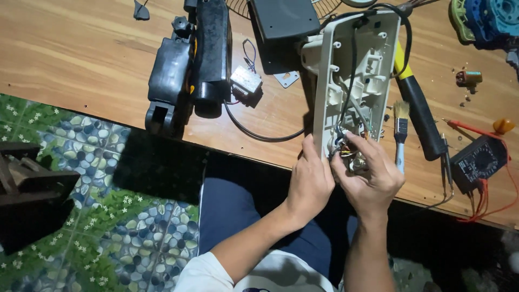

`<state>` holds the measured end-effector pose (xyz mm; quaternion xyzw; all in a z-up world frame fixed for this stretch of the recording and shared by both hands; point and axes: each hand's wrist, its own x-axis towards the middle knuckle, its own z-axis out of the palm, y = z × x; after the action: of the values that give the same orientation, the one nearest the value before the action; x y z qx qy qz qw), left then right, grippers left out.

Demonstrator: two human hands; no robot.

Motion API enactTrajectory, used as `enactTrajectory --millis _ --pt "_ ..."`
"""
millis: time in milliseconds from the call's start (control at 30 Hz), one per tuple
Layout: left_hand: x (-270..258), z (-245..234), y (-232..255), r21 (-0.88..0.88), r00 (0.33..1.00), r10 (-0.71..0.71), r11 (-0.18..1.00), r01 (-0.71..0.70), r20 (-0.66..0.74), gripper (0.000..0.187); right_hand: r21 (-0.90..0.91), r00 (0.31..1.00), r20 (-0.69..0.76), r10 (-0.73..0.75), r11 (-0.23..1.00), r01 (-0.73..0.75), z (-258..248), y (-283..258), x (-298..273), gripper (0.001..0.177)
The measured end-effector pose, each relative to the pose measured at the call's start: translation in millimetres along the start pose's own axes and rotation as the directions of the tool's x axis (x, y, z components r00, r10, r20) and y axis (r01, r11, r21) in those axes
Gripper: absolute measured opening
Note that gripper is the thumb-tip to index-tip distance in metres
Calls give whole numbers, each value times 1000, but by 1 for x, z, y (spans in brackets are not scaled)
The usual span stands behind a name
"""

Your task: The person uses a screwdriver to tighten screws on the internal wiring of a white plastic housing. They manipulate the wires and components inside the casing while seated at a wooden table.

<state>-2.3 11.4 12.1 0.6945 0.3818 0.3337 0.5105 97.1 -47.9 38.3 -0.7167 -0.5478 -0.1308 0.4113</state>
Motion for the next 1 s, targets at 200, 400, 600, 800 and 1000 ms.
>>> enactTrajectory --millis 200,400,600,800,1000 --pt "-2 7 -10 37 999 35 999 -35 -9 45 0 997 -72 -22 1000 22 8 5 -4 38" --pt "-4 13 -16 106 998 59 993 -57 -16 42 62 998 -45 33 998 -30 5 12 -9 40" --pt "-2 17 -18 71 997 65 996 -62 -36 43 141 992 35 124 982 -127 0 9 -5 40" --pt "-3 -8 -4 -57 996 86 995 -84 29 61 118 958 126 257 955 -272 -4 9 -15 45" --pt "-4 5 -11 19 988 157 987 -157 -2 68 145 960 169 222 958 -247 -7 8 -12 42"
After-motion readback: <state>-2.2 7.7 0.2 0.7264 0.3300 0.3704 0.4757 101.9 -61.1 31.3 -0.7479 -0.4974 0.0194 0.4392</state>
